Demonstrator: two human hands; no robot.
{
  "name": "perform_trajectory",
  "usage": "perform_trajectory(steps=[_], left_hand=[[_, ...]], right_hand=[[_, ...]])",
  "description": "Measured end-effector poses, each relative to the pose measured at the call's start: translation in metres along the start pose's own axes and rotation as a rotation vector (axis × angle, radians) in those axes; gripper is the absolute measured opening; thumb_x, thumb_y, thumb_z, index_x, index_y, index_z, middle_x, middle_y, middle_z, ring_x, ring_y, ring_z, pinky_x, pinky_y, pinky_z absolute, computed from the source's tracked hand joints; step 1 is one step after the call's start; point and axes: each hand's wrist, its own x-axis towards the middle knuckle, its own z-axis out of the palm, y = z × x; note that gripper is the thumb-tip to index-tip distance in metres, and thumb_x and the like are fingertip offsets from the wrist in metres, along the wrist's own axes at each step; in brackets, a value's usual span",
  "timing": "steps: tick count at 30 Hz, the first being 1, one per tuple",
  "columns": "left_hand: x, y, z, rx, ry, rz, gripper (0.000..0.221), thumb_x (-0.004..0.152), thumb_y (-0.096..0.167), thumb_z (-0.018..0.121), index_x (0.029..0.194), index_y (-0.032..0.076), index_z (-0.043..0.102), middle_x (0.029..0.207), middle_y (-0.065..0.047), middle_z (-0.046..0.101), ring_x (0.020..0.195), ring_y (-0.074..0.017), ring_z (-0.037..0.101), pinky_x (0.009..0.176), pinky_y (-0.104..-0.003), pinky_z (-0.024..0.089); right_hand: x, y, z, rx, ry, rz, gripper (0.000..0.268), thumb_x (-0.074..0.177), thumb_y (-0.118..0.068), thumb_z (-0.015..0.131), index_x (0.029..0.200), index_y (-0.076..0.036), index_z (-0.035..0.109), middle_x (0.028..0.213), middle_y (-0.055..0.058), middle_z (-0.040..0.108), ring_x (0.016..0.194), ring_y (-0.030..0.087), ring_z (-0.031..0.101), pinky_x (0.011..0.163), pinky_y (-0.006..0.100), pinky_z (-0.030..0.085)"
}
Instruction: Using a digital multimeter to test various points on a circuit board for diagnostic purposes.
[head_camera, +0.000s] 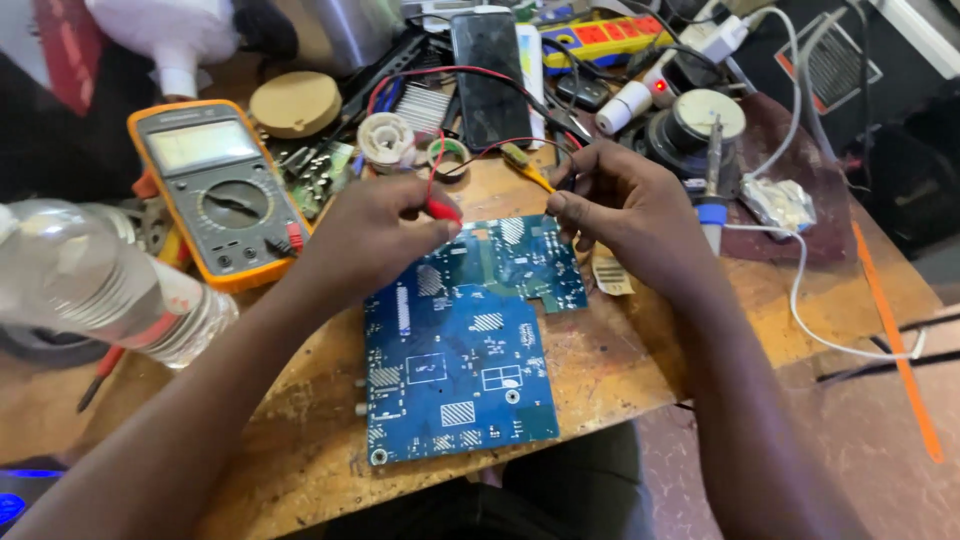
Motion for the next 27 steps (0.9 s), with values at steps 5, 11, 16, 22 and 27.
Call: perform_trajectory(steps=[5, 11, 16, 22, 27], left_hand=[[-0.022, -0.016, -0.010, -0.219, 0.035, 0.000, 0.020, 0.086, 0.014, 0.086, 0.106, 0.014, 0.086, 0.087, -0.009, 0.078, 0.087, -0.0147, 0.070, 0.082, -0.033, 0.057], [-0.029, -0.020, -0.006, -0.369, 0.080, -0.062, 0.017, 0.087, 0.011, 0.085, 0.104, 0.012, 0.087, 0.078, -0.006, 0.075, 0.075, -0.0109, 0.067, 0.070, -0.027, 0.055], [-0.030, -0.030, -0.001, -0.417, 0.077, -0.085, 0.018, 0.089, 0.012, 0.079, 0.105, 0.014, 0.085, 0.091, -0.008, 0.080, 0.090, -0.0132, 0.071, 0.086, -0.033, 0.059], [-0.026, -0.021, -0.008, -0.357, -0.019, -0.020, 0.005, 0.090, 0.014, 0.072, 0.094, 0.014, 0.074, 0.110, -0.003, 0.081, 0.107, -0.0164, 0.076, 0.098, -0.033, 0.058], [-0.028, -0.020, -0.008, -0.382, 0.000, -0.039, 0.006, 0.091, 0.012, 0.070, 0.095, 0.013, 0.074, 0.109, -0.003, 0.080, 0.106, -0.0158, 0.075, 0.095, -0.032, 0.057]], right_hand=[[0.035, -0.047, 0.013, -0.324, -0.313, -0.128, 0.011, 0.099, -0.008, 0.077, 0.107, 0.000, 0.075, 0.077, 0.018, 0.073, 0.073, 0.028, 0.076, 0.069, 0.043, 0.062], [0.073, -0.039, 0.027, -0.472, -0.514, -0.173, 0.014, 0.092, -0.015, 0.079, 0.104, -0.008, 0.076, 0.082, 0.014, 0.081, 0.083, 0.030, 0.077, 0.086, 0.048, 0.058], [0.071, -0.025, 0.037, -0.491, -0.498, -0.218, 0.028, 0.088, -0.013, 0.079, 0.116, -0.010, 0.078, 0.092, 0.022, 0.080, 0.089, 0.043, 0.079, 0.078, 0.053, 0.061], [0.072, -0.016, 0.043, -0.606, -0.574, -0.214, 0.039, 0.083, -0.009, 0.071, 0.120, -0.018, 0.082, 0.114, 0.000, 0.086, 0.102, 0.019, 0.079, 0.092, 0.040, 0.056], [0.067, -0.026, 0.045, -0.571, -0.628, -0.205, 0.036, 0.085, -0.004, 0.069, 0.114, -0.018, 0.084, 0.105, -0.002, 0.087, 0.094, 0.017, 0.078, 0.082, 0.038, 0.055]])
